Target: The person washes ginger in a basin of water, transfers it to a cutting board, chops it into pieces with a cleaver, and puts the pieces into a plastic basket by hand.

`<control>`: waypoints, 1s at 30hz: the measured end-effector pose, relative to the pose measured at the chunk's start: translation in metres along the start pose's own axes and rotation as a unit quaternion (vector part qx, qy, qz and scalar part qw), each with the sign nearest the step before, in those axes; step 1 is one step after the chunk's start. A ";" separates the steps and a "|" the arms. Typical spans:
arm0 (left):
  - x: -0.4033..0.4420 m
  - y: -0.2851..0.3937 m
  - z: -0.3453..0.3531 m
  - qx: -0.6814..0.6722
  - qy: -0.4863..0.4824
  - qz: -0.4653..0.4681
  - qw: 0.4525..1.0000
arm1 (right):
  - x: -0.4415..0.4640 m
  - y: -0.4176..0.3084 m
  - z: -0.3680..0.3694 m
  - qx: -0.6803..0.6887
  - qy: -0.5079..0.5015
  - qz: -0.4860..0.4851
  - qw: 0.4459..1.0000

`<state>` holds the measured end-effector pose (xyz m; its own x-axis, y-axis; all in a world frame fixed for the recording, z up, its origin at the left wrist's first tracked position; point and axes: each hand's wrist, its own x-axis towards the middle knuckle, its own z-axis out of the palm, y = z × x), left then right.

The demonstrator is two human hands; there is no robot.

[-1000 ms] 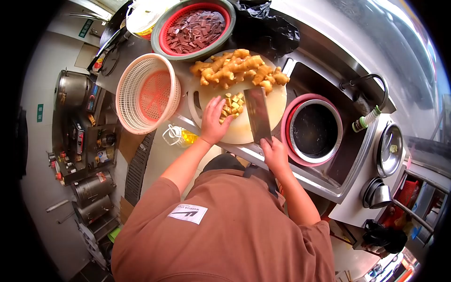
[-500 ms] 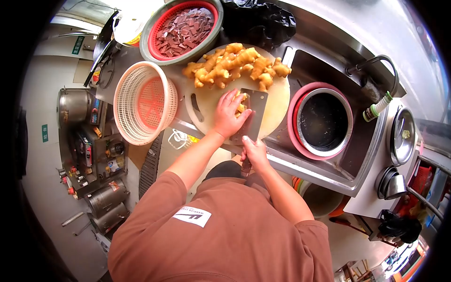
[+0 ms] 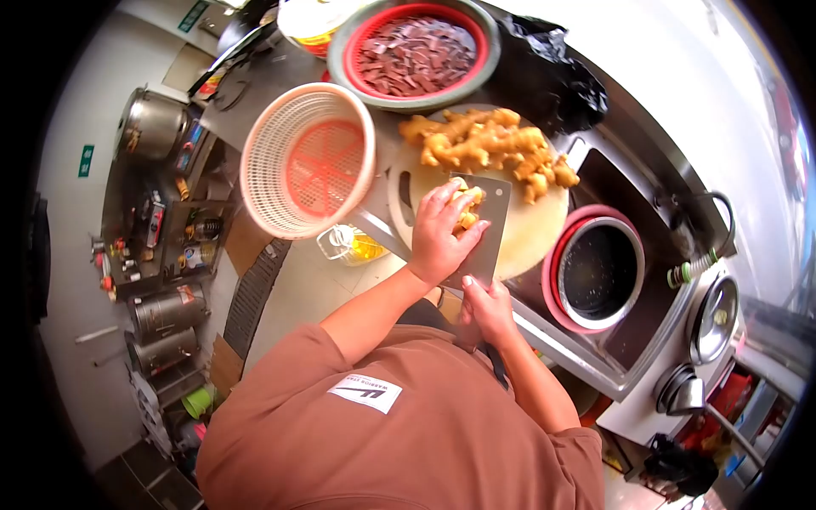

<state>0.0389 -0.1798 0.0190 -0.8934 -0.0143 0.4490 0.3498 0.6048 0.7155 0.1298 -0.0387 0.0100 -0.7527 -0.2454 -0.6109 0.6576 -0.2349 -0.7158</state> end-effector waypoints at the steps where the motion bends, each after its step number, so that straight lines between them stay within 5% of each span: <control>1: 0.011 0.000 -0.019 0.009 0.010 0.001 1.000 | 0.002 -0.016 0.017 -0.004 -0.012 -0.003 1.000; 3: 0.033 -0.010 -0.061 0.070 0.084 0.028 0.994 | 0.006 -0.056 0.055 -0.112 -0.077 -0.031 0.990; 7: 0.077 -0.070 -0.125 0.019 0.208 -0.060 0.976 | 0.040 -0.124 0.144 -0.236 -0.169 -0.096 0.952; 9: 0.092 -0.104 -0.143 -0.089 0.217 -0.206 0.950 | 0.056 -0.128 0.167 -0.236 -0.148 -0.094 0.956; 11: 0.089 -0.184 -0.149 -0.111 0.123 -0.300 0.939 | 0.056 -0.125 0.164 -0.227 -0.126 -0.094 0.961; 14: 0.077 -0.192 -0.132 0.226 0.215 -0.127 0.942 | 0.036 -0.100 0.121 -0.221 -0.057 -0.183 0.956; 17: 0.081 -0.081 -0.098 0.014 0.198 -0.036 0.979 | -0.007 -0.088 0.064 -0.193 0.060 -0.192 0.960; 19: 0.060 -0.041 -0.036 -0.130 0.081 -0.038 0.988 | -0.028 -0.074 0.026 -0.145 0.127 -0.234 0.953; 21: 0.043 -0.013 0.020 -0.125 -0.128 -0.063 0.982 | -0.046 -0.071 -0.004 -0.092 0.202 -0.228 0.948; 24: 0.029 -0.009 0.105 0.016 -0.164 0.010 0.986 | -0.065 -0.055 -0.042 -0.068 0.263 -0.236 0.933; 26: 0.032 0.001 0.135 0.137 -0.218 -0.063 0.964 | -0.075 -0.036 -0.064 -0.043 0.297 -0.235 0.924; 30: 0.026 -0.009 0.158 0.159 -0.230 -0.106 0.954 | -0.090 -0.017 -0.081 -0.033 0.307 -0.207 0.928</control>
<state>-0.0321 -0.0593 -0.0603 -0.9893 0.1440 -0.0234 0.1096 0.8397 0.5319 0.1836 0.0639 0.0491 -0.8299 0.4411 -0.3417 0.3195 -0.1265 -0.9391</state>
